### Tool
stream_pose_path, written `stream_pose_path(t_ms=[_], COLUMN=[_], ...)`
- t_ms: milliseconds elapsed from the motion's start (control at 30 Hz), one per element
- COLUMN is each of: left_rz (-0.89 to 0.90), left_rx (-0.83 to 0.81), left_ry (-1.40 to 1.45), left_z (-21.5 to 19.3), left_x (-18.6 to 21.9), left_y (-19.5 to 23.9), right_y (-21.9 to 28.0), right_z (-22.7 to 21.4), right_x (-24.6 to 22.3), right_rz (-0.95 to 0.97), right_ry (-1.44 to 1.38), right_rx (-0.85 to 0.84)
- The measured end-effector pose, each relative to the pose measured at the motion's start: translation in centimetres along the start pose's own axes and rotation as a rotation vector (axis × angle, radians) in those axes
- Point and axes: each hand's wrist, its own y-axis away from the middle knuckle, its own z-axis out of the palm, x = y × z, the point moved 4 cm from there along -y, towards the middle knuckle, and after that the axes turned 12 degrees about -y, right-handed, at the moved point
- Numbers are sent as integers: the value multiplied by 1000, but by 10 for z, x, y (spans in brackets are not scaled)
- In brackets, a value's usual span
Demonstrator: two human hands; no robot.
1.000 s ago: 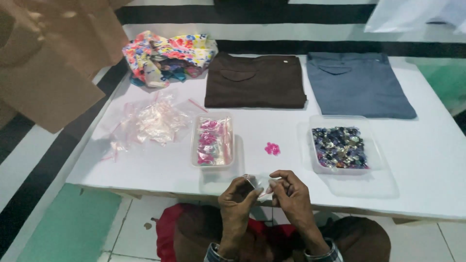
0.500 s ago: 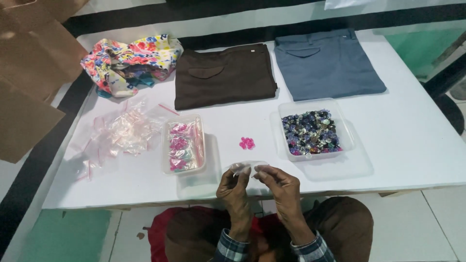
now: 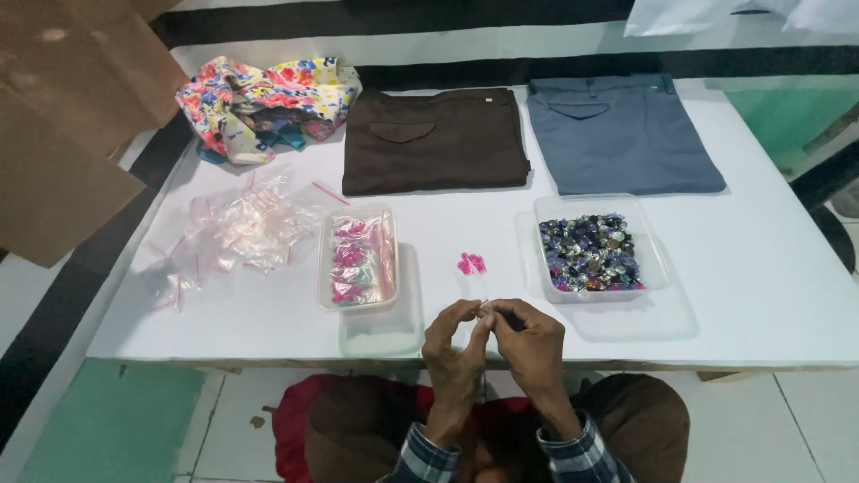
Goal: Picking small decorative items from a container and placing them into individual plastic bags for packaging.
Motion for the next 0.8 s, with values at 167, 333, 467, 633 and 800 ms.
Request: stream_pose_path(t_ms=[167, 333, 467, 633, 800], left_rz=[-260, -134, -220, -247, -111], left_rx=[-181, -151, -224, -306, -275], left_ry=[322, 292, 355, 534, 262], left_z=[-16, -25, -20, -17, -22], left_x=[-1, 3, -6, -19, -18], left_y=[-16, -18, -20, -19, -23], right_y=[5, 8, 3, 2, -1], right_z=[1, 5, 6, 6, 3], right_x=[-19, -32, -31, -33, -27], right_rz=[24, 49, 101, 91, 200], right_ry=[-58, -53, -80, -10, -158], right_rx=[-141, -203, -157, -188, -240])
